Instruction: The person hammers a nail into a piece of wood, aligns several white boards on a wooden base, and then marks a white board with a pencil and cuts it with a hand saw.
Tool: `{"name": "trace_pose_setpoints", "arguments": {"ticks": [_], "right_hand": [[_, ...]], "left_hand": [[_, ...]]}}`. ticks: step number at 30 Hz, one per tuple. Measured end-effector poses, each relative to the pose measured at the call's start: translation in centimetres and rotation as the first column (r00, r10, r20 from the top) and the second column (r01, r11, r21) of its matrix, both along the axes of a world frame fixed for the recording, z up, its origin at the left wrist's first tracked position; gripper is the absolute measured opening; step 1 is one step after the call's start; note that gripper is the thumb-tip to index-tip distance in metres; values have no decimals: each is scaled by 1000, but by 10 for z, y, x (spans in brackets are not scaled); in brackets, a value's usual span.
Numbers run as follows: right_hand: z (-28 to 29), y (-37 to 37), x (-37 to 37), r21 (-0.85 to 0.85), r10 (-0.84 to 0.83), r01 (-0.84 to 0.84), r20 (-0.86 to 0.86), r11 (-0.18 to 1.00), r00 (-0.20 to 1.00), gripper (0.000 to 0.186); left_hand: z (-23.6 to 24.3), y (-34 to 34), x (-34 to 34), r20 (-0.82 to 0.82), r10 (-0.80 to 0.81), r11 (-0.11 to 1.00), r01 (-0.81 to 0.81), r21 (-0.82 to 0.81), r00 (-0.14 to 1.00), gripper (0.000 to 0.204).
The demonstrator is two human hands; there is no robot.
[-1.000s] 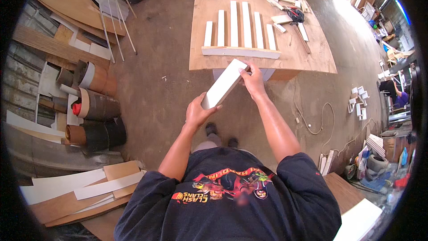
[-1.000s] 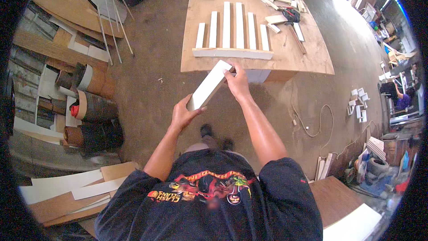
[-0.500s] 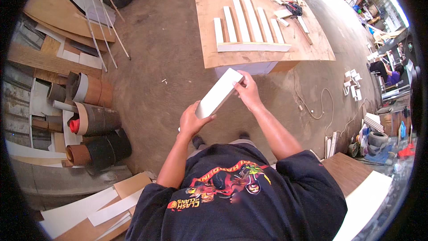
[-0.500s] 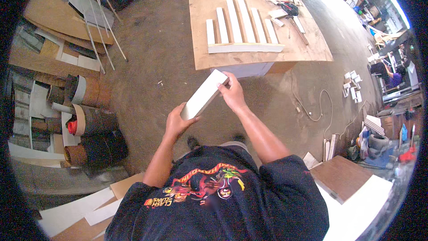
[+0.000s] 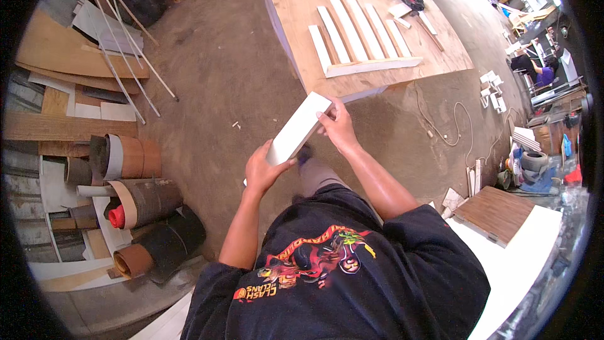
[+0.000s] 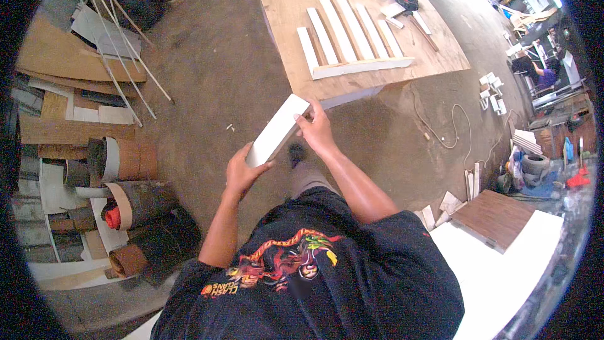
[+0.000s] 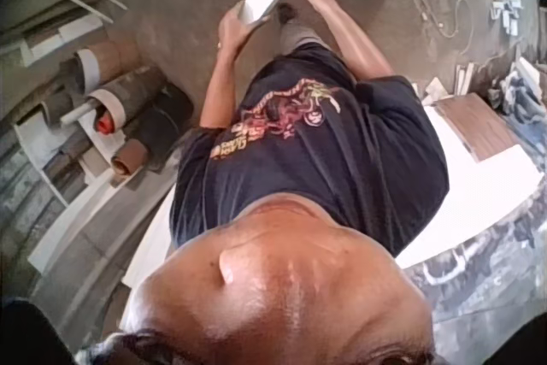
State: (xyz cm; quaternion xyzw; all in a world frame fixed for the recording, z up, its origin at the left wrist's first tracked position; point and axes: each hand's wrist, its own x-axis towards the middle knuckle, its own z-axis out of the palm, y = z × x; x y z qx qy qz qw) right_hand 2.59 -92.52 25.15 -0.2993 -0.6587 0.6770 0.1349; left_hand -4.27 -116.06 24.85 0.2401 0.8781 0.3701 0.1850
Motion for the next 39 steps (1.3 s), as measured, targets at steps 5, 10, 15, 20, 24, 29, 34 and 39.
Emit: {"name": "trace_pose_setpoints", "arguments": {"ticks": [5, 10, 15, 20, 24, 29, 34, 39], "right_hand": [[-17, 27, -69, -10, -95, 95, 6, 995, 995, 48], [-20, 57, -170, -31, -124, 124, -1, 992, 992, 49], [-6, 83, -277, -42, -91, 92, 19, 995, 996, 50], [-5, 109, -370, -8, -96, 96, -65, 995, 993, 50], [-2, 121, -417, -7, -89, 89, 6, 996, 996, 48], [-7, 134, -455, 4, -186, 187, 69, 982, 980, 52], [-8, 140, -492, 7, -266, 266, 79, 964, 961, 53], [-4, 130, -539, -6, -305, 307, 75, 952, 949, 51]], "left_hand": [[-6, 32, -78, 10, -62, 998, 61, 34, 998, 82], [-3, 61, -183, -72, -77, 997, 76, -14, 994, 80], [13, 86, -292, -60, -83, 995, 80, -60, 995, 80], [12, 109, -377, -101, -72, 994, 64, -89, 992, 83], [14, 123, -427, -29, -75, 994, 72, -88, 997, 87], [14, 145, -482, 27, -139, 990, 139, -8, 990, 87], [-4, 155, -539, 9, -203, 979, 203, -23, 979, 85], [6, 154, -594, 55, -270, 962, 271, -14, 961, 87]]}}
